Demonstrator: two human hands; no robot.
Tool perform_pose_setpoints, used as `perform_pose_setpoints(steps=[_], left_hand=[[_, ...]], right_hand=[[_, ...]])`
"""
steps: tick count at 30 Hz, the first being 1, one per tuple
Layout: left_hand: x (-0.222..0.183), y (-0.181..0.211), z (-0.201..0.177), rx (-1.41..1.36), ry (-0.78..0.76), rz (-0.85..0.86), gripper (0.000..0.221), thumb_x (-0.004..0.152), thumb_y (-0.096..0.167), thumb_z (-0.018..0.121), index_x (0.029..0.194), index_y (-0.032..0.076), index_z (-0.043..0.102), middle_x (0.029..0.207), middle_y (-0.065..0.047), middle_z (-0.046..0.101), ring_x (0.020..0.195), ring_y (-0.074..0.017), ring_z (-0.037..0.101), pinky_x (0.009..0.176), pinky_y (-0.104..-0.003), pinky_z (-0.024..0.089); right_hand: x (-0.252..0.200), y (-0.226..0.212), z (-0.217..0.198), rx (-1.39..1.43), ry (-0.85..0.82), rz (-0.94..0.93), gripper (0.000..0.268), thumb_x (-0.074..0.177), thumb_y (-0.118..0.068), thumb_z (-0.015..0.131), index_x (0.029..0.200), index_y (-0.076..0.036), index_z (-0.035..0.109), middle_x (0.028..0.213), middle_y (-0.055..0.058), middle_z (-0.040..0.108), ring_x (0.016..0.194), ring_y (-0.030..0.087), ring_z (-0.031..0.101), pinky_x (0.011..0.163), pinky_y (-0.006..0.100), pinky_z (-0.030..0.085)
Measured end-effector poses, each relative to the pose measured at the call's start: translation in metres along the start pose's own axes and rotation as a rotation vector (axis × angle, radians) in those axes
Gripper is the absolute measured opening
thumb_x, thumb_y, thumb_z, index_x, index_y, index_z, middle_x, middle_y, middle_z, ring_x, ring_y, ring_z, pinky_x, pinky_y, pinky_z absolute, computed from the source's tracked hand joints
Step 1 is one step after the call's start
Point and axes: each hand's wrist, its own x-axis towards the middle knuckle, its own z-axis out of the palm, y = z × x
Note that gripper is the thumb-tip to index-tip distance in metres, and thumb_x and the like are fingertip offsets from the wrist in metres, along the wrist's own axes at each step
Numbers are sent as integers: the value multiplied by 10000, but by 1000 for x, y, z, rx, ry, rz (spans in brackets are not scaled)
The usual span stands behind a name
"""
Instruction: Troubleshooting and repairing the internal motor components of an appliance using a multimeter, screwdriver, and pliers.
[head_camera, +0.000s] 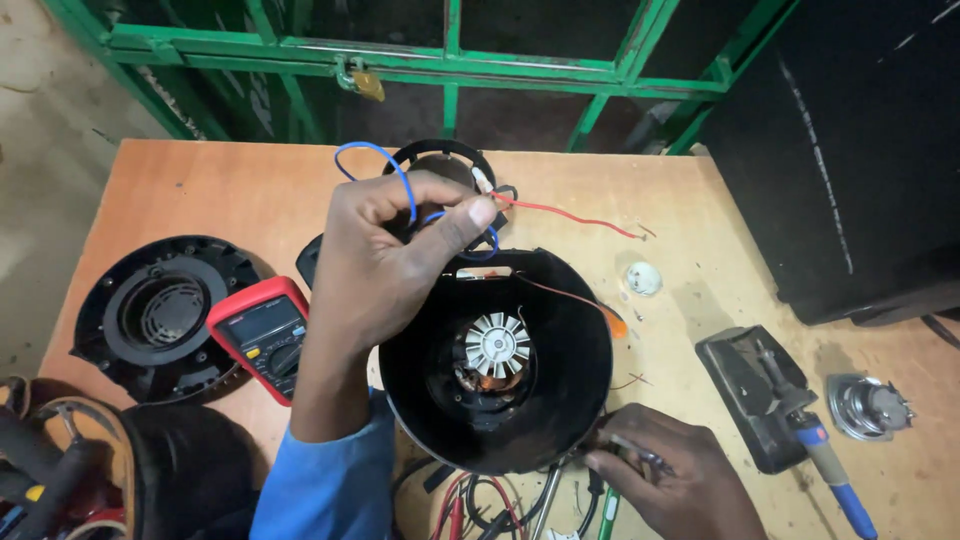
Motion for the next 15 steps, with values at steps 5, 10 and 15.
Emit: perform_pose_setpoints(steps=[5, 10, 15], left_hand=[[-4, 6, -8, -80, -28, 19, 170, 948, 162, 679, 864, 30, 744, 922, -103, 788, 989, -200, 802, 806, -258, 592], [-5, 7, -18, -78, -24, -11, 204, 941, 199, 661, 886, 28, 759, 990, -113, 820, 895, -133, 771, 730, -221, 592], [-8, 8, -24, -11, -22, -41, 191, 925, 232, 701, 838, 79, 774, 838, -26, 786, 786, -88, 722, 725, -225, 555]], right_hand=[[-27, -36, -13, 429, 288, -130, 106, 765, -125, 796, 827, -63, 855, 771, 76, 893, 678, 170, 836, 588, 290, 665], [-24, 7, -22, 847, 439, -414, 56, 928, -141, 704, 961, -107, 734, 912, 122, 788, 646, 171, 813, 385, 199, 568], [-28, -29, -34, 958, 372, -509, 238, 1040, -254, 632, 994, -42, 729, 654, 102, 690, 511, 126, 618, 402, 191, 431]])
